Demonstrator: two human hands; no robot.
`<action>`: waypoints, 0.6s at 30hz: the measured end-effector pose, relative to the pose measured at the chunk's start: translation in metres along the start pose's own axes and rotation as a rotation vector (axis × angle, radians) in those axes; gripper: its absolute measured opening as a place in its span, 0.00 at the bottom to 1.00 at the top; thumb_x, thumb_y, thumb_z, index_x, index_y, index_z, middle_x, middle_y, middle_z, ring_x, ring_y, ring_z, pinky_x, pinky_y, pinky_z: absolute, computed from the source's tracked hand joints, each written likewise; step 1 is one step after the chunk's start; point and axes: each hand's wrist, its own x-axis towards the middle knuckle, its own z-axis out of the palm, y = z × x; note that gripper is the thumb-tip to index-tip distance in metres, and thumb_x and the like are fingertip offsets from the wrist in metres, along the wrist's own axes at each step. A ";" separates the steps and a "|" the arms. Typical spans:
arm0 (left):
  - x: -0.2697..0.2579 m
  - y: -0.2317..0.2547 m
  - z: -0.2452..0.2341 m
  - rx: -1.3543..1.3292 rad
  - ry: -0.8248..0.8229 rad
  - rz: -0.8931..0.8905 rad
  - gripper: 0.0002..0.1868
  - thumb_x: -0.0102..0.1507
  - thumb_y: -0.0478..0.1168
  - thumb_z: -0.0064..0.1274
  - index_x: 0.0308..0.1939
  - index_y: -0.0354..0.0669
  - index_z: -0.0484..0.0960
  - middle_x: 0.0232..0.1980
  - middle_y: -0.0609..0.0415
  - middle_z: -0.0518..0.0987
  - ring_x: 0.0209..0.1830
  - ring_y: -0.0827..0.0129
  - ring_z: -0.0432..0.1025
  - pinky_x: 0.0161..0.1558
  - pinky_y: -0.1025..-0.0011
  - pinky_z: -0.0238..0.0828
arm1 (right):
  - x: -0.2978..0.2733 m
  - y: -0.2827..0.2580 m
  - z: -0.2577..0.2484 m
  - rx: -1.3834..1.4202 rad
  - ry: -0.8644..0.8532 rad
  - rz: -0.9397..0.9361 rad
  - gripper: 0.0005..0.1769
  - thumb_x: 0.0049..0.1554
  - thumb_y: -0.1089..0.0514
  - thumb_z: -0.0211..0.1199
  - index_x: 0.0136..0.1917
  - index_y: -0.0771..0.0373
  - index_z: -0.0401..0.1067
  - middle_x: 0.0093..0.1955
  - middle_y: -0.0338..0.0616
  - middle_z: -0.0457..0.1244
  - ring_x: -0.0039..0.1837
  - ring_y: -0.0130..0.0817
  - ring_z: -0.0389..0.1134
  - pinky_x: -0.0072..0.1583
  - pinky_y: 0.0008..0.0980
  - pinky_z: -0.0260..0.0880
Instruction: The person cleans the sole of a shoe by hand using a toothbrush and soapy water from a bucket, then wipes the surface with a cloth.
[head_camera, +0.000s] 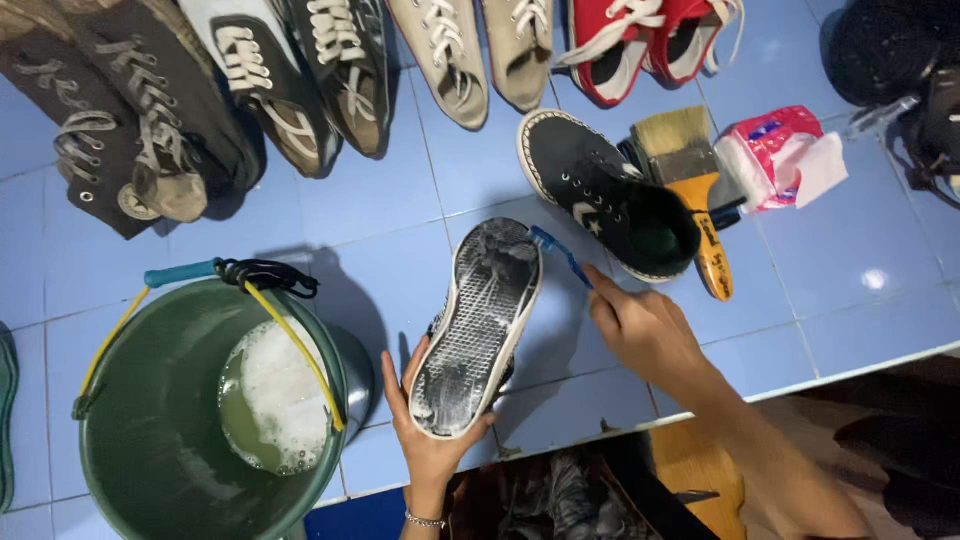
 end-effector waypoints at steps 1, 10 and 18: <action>-0.002 0.001 0.000 0.020 -0.008 -0.007 0.72 0.47 0.53 0.73 0.82 0.45 0.36 0.75 0.38 0.68 0.77 0.50 0.63 0.76 0.51 0.55 | -0.012 0.000 0.002 0.016 0.090 -0.111 0.30 0.62 0.48 0.50 0.77 0.46 0.64 0.34 0.55 0.67 0.37 0.60 0.67 0.44 0.58 0.63; -0.020 0.002 -0.014 0.027 0.150 0.152 0.67 0.49 0.61 0.68 0.81 0.43 0.44 0.78 0.36 0.62 0.80 0.48 0.59 0.78 0.50 0.55 | -0.011 -0.042 -0.032 0.589 -0.002 -0.068 0.07 0.66 0.52 0.47 0.51 0.54 0.62 0.29 0.38 0.56 0.35 0.30 0.57 0.57 0.36 0.62; -0.060 -0.025 -0.091 0.460 0.933 0.915 0.25 0.66 0.56 0.52 0.47 0.35 0.74 0.38 0.42 0.76 0.37 0.52 0.73 0.39 0.62 0.81 | 0.010 -0.083 -0.019 0.929 -0.106 -0.230 0.20 0.72 0.52 0.45 0.42 0.66 0.63 0.33 0.42 0.55 0.34 0.29 0.54 0.42 0.27 0.55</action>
